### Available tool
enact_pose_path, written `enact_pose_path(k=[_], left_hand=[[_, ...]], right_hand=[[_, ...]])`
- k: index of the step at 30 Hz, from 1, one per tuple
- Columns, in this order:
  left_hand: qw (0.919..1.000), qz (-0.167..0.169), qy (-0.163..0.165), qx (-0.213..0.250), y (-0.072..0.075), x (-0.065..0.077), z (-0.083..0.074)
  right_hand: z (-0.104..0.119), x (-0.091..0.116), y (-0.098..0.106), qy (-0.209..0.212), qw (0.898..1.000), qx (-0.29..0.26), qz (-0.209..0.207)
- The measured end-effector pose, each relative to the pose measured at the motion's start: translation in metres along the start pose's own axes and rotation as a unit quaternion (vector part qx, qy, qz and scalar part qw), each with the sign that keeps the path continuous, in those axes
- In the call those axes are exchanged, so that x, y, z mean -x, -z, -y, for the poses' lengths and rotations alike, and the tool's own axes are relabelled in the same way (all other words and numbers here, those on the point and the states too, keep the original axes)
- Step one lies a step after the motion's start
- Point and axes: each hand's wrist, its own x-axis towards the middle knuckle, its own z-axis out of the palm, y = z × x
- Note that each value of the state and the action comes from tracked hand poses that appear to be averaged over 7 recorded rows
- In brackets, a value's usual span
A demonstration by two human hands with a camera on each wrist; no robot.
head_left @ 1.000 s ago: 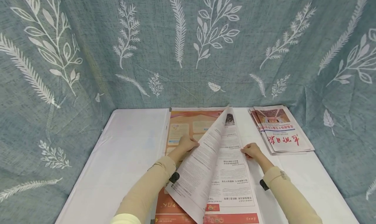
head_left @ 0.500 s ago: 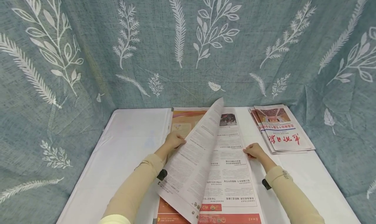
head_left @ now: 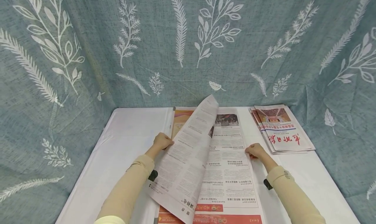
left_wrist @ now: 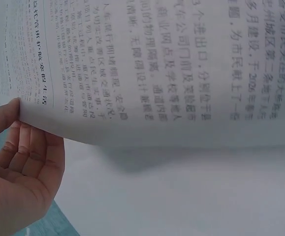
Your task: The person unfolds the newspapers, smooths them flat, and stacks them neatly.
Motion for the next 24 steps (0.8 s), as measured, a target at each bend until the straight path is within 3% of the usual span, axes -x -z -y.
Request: enact_pose_path(k=[2,3,9,10,12,13,14,17,20,22,24], left_hand=[[1.0000,0.001,-0.003,-0.007,0.006,0.006,0.001],[0.9999,0.001,-0.004,-0.012,0.017,0.026,-0.011],[0.9998,0.006,-0.017,-0.006,0.054,0.083,-0.046],[0.9999,0.007,-0.005,-0.004,0.054,0.077,-0.043],[0.9998,0.007,0.014,-0.010,0.061,0.082,-0.047],[0.9997,0.008,0.019,-0.015,0.067,0.091,-0.053],[0.9999,0.001,0.008,-0.014,0.066,0.088,-0.046],[0.9994,-0.005,0.020,-0.029,0.074,0.097,-0.050],[0.9986,-0.010,0.039,-0.033,0.086,0.115,-0.067],[0.9971,-0.005,0.063,-0.043,0.101,0.140,-0.094],[0.9976,-0.009,0.050,-0.048,0.110,0.155,-0.104]], right_hand=[[0.000,0.000,0.001,-0.002,1.000,0.000,0.002],[0.000,0.000,0.002,0.001,1.000,0.001,0.004],[-0.001,0.000,0.004,-0.001,1.000,0.015,0.002],[-0.002,0.000,0.004,-0.003,1.000,0.016,0.001],[-0.002,0.000,0.005,-0.001,1.000,0.018,0.003],[-0.002,-0.001,0.005,0.001,1.000,0.017,0.005],[-0.001,-0.001,0.006,0.001,1.000,0.011,0.006],[0.000,-0.002,0.007,0.004,1.000,0.008,0.012],[0.001,-0.003,0.009,0.004,1.000,0.013,0.007],[0.001,-0.003,0.010,0.003,1.000,0.022,0.001],[0.000,-0.003,0.012,0.000,1.000,0.027,-0.004]])
